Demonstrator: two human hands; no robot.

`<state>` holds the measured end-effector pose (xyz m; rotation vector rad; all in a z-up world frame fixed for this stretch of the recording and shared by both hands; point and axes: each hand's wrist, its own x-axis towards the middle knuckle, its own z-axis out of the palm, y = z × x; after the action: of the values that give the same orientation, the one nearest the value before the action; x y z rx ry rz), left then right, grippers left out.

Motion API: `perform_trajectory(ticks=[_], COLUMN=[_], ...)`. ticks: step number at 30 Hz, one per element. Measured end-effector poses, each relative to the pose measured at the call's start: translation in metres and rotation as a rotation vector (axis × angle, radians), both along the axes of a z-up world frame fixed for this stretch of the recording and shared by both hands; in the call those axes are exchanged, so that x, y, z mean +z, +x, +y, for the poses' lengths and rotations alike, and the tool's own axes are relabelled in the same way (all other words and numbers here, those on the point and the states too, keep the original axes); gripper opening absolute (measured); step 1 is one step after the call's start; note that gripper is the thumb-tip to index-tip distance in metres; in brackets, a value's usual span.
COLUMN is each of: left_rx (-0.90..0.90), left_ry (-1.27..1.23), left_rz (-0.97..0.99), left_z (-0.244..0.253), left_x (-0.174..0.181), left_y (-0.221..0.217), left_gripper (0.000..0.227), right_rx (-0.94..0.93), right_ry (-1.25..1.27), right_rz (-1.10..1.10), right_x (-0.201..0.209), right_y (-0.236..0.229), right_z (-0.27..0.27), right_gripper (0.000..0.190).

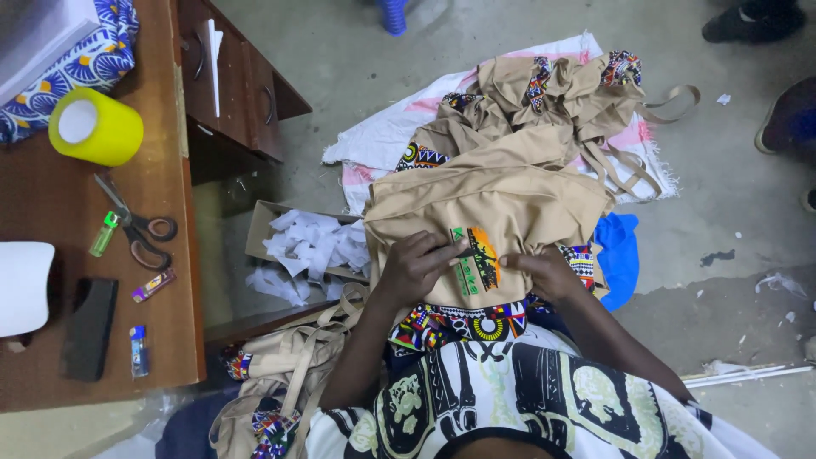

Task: The person is sewing a colorful patterned fabric strip onto the front of a beige tote bag using a needle and thread. They hold the bag in their lap and repeatedly pass the needle through the fabric to attach the strip securely.

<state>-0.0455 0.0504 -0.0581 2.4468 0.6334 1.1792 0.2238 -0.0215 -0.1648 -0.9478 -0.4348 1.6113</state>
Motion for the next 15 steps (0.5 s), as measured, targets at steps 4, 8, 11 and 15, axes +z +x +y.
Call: perform_trajectory(ticks=[4,8,11,15], left_rx=[0.009,0.0,-0.019,-0.041], left_ry=[0.014,0.031,0.0,-0.057], left_rz=[0.008,0.029,0.035,0.024], left_z=[0.0,0.0,-0.001,-0.002], left_x=[0.007,0.013,0.021,0.027], left_y=[0.002,0.004,0.005,0.012], left_gripper=[0.02,0.025,0.025,0.022], right_rx=[0.004,0.02,0.012,0.0], right_ry=[0.012,0.001,0.005,0.01], right_rz=[-0.025,-0.037,-0.041,-0.024], right_x=[-0.018,-0.022,-0.037,-0.022], right_y=[0.006,0.009,0.016,0.011], right_z=[-0.001,-0.005,-0.013,-0.001], right_gripper=[0.056,0.056,0.057,0.055])
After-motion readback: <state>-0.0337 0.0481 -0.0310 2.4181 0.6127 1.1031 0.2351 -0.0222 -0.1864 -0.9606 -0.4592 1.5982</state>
